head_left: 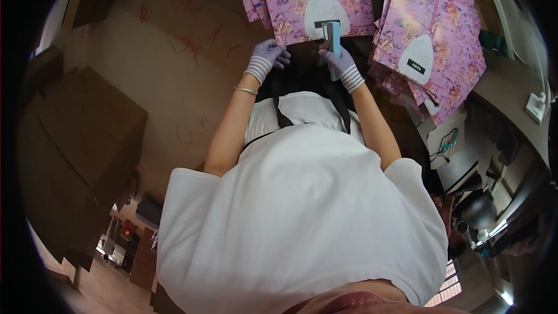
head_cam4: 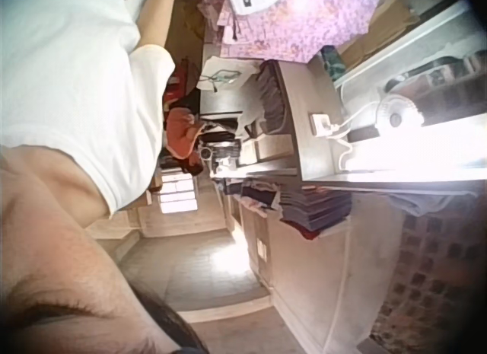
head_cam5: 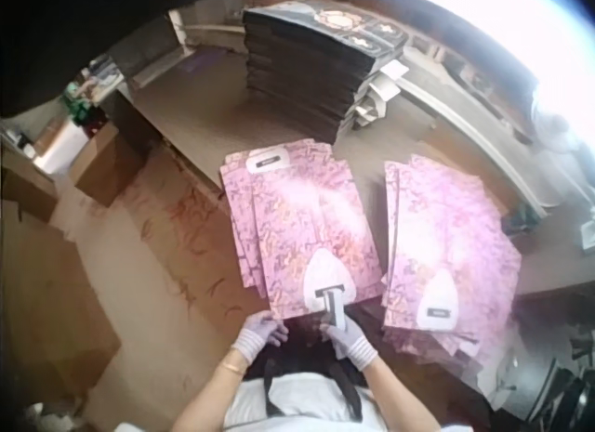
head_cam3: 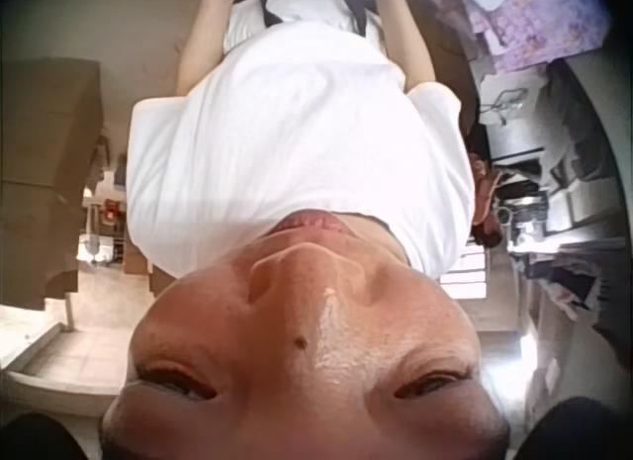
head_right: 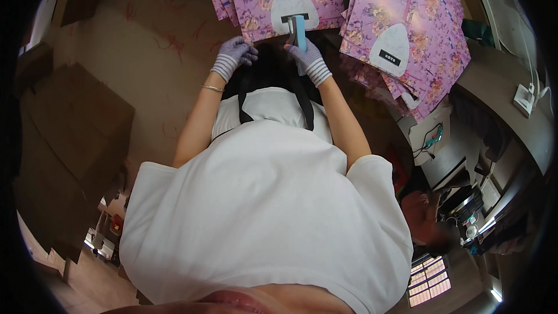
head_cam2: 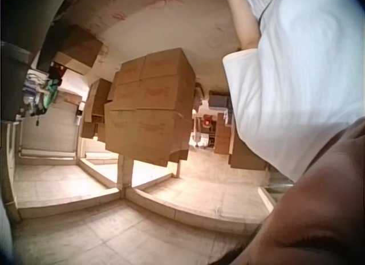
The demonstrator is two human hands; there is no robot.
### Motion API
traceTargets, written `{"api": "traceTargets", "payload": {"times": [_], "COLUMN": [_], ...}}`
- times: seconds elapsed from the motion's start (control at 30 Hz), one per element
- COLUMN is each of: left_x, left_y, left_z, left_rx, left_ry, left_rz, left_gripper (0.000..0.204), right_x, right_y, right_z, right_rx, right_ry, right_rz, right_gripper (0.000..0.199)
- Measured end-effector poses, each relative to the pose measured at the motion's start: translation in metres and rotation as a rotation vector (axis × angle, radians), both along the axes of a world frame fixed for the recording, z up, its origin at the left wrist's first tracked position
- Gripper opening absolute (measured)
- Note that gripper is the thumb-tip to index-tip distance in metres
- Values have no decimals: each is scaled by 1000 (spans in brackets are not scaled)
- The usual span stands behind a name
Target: The recorder is attaching cardboard headers to floral patterned plastic bags using a stapler and then organizing them.
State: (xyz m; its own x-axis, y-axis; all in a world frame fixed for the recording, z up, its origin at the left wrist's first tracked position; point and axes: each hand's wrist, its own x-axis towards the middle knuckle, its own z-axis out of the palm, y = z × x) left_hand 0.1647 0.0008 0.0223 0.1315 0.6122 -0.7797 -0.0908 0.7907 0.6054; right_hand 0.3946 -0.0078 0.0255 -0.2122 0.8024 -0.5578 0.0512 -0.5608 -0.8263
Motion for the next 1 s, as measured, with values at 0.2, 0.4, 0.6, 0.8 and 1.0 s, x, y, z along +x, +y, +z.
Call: {"api": "traceTargets", "payload": {"times": [0.2,0.4,0.6,0.8,1.0], "left_x": [-8,6,16,9,11], "left_y": [21,30,15,10,13], "left_z": [7,5,3,11,8], "left_rx": [33,166,296,265,296], "left_ry": [-27,-43,-18,-103,-42], "left_rz": [-4,-63,-118,-65,-21], "left_gripper": [14,17,19,20,19], "right_x": [-7,-38,-57,-58,-62], "right_y": [-21,-19,-1,3,0], "right_z": [4,4,31,42,23], "right_rx": [-52,-61,-96,-137,95], "right_ry": [-108,-85,-241,-251,-411], "right_rz": [266,171,106,163,202], "right_gripper": [43,41,32,35,36]}}
